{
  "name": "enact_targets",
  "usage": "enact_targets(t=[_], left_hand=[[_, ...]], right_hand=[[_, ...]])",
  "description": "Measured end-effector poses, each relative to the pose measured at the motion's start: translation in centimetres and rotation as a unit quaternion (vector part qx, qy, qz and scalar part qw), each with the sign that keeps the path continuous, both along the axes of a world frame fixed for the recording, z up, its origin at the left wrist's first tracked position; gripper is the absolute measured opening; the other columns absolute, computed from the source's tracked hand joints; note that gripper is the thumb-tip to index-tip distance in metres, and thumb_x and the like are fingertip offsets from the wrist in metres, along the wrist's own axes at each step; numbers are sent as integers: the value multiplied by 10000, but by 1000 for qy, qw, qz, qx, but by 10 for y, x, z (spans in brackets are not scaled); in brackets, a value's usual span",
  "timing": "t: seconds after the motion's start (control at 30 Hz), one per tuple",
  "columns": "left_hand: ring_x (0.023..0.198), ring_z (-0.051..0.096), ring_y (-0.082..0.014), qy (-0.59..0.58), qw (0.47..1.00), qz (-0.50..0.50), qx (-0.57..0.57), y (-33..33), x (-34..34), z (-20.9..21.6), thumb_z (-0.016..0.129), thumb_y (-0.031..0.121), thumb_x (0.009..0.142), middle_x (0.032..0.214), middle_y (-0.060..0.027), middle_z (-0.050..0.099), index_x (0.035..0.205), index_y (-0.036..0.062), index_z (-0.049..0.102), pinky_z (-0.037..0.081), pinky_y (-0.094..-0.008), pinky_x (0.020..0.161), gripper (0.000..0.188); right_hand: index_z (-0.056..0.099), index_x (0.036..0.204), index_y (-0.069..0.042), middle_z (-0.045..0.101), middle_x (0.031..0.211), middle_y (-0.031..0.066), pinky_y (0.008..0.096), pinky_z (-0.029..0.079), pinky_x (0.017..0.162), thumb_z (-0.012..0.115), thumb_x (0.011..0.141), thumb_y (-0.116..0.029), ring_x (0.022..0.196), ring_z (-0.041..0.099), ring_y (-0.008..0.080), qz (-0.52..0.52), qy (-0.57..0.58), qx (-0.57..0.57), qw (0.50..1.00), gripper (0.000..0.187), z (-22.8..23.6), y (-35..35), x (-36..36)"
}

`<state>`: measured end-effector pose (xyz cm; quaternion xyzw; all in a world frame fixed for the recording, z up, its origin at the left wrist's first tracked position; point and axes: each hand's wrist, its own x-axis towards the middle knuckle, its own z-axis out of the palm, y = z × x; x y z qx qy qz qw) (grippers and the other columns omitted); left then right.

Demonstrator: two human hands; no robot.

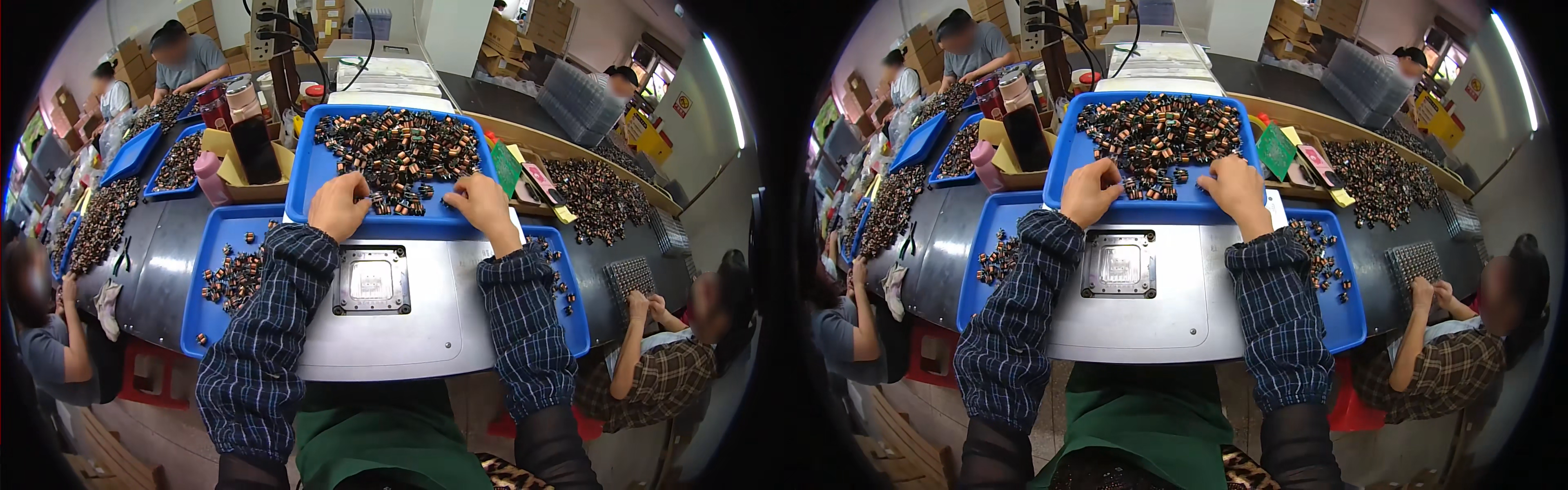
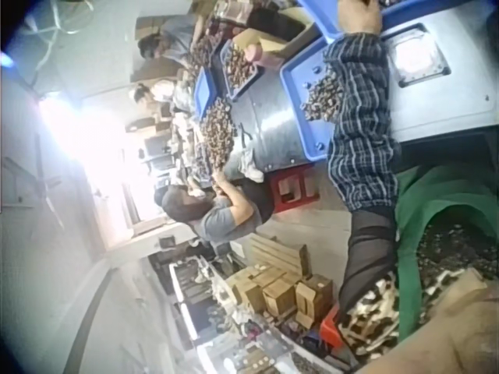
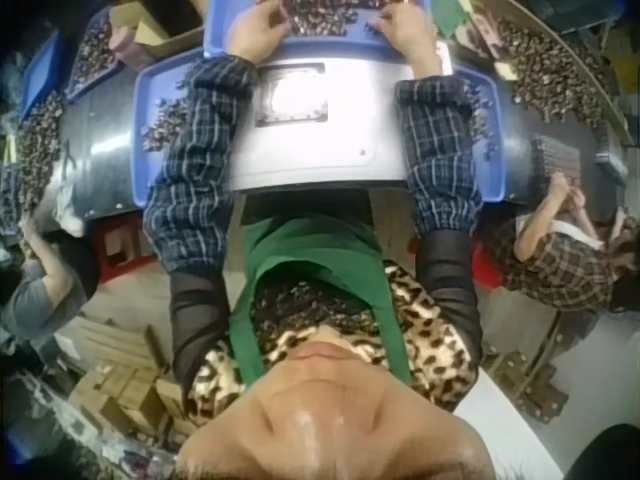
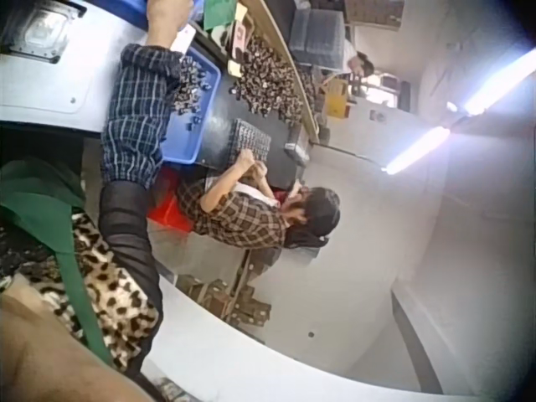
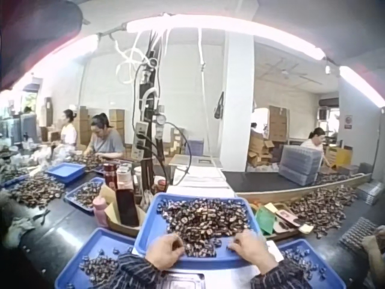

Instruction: The person repeatedly takes electronic components from a tray, inserts them into a machine fixture by hand, and places the components into an adjacent tray.

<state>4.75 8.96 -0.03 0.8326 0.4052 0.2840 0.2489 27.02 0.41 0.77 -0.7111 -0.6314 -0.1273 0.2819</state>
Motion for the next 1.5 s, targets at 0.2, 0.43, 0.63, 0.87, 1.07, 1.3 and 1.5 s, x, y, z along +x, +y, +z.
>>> enact_targets(t=[0.2, 0.43, 0.63, 0.87, 1.07, 1.3, 1.5], left_hand=[[671, 557, -227, -182, 979, 2, 97, -24, -10, 8, 615, 70, 717, 723, -106, 548, 838, 17, 585, 439, -306, 595, 136], [726, 553, -148, -156, 982, -104, -28, -69, -49, 0, 602, -11, 721, 808, -74, 550, 859, -21, 580, 457, -251, 648, 140], [733, 563, -174, -175, 983, -54, -28, -72, -55, -5, 583, -47, 706, 826, -85, 540, 880, -14, 573, 462, -259, 681, 178], [664, 543, -184, -171, 982, -77, -20, -73, -56, -8, 567, -39, 722, 801, -92, 530, 890, 0, 581, 445, -258, 606, 174], [688, 563, -206, -203, 975, -82, -43, -75, -55, -12, 560, -50, 715, 804, -110, 556, 903, -11, 566, 451, -281, 618, 192], [686, 564, -252, -106, 990, -90, -9, -80, -55, -4, 554, -53, 704, 803, -122, 556, 894, -12, 571, 454, -302, 621, 195], [624, 522, -177, -121, 988, -100, 10, -78, -53, -9, 571, -56, 696, 782, -91, 547, 898, -9, 577, 429, -257, 586, 207]], right_hand=[[620, 744, -39, 610, 701, 108, 341, 449, 603, 670, 677, -220, 646, 579, 256, 12, 51, -108, 993, 200, 7, -7, -11], [626, 757, -15, 611, 686, 73, 264, 425, 548, 667, 659, -98, 592, 556, 151, 147, 296, -35, 943, 135, 18, -19, -23], [637, 762, -27, 589, 692, 96, 300, 441, 579, 642, 666, -98, 630, 565, 212, 351, 170, -138, 910, 119, 0, -41, -93], [615, 762, -35, 568, 723, 100, 354, 430, 629, 630, 689, -140, 694, 550, 273, 321, 107, -144, 930, 128, -5, -47, -106], [617, 774, -53, 562, 726, 89, 356, 427, 623, 624, 694, -156, 699, 547, 273, 305, 82, -144, 938, 131, -3, -46, -105], [605, 736, -57, 544, 699, 83, 373, 424, 604, 622, 683, -160, 682, 544, 271, 286, 19, -162, 944, 118, 0, -46, -109], [605, 733, -58, 542, 700, 80, 372, 425, 604, 628, 677, -161, 683, 545, 267, 307, 59, -132, 941, 119, -7, -43, -107]])
